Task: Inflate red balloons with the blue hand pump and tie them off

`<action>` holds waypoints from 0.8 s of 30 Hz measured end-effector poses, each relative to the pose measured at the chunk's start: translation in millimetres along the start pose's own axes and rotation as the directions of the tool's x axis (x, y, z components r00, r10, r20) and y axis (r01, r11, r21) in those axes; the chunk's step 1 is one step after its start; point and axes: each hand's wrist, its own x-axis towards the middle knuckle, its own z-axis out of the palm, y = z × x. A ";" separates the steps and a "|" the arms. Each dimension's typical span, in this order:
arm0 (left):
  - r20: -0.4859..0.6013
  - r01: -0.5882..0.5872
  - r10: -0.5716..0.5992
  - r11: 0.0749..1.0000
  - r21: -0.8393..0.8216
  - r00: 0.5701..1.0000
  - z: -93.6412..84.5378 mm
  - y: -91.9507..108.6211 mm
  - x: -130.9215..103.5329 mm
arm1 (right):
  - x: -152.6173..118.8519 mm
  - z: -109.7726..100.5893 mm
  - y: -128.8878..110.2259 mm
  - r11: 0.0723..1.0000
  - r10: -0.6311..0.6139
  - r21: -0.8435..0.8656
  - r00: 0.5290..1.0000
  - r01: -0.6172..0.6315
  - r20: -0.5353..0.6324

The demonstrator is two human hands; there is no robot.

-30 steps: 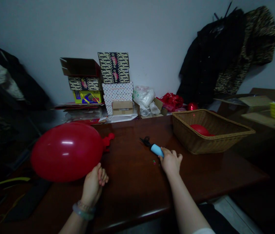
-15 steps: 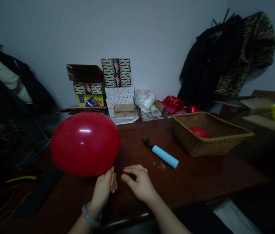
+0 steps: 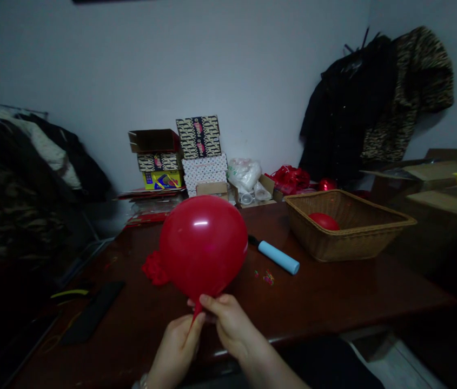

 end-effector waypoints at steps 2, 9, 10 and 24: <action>-0.052 0.144 -0.173 0.926 -0.349 0.984 11.5 5.4 -8.6 | -7.2 1.9 5.4 0.999 0.016 0.029 1.000 -0.016 -0.021; 0.137 0.157 -0.491 0.000 -0.988 0.860 47.4 36.2 -15.2 | -22.1 8.1 15.5 0.997 0.055 -0.052 0.998 -0.056 -0.020; 0.175 0.178 -0.499 -0.041 -0.983 0.849 45.0 39.7 -15.4 | -24.9 6.5 12.0 0.996 0.040 -0.074 0.999 -0.040 -0.010; -0.275 0.082 -0.024 0.976 0.201 0.961 -126.3 96.7 -3.7 | -6.6 -97.2 -96.3 0.747 -0.557 -0.596 0.766 0.295 -0.320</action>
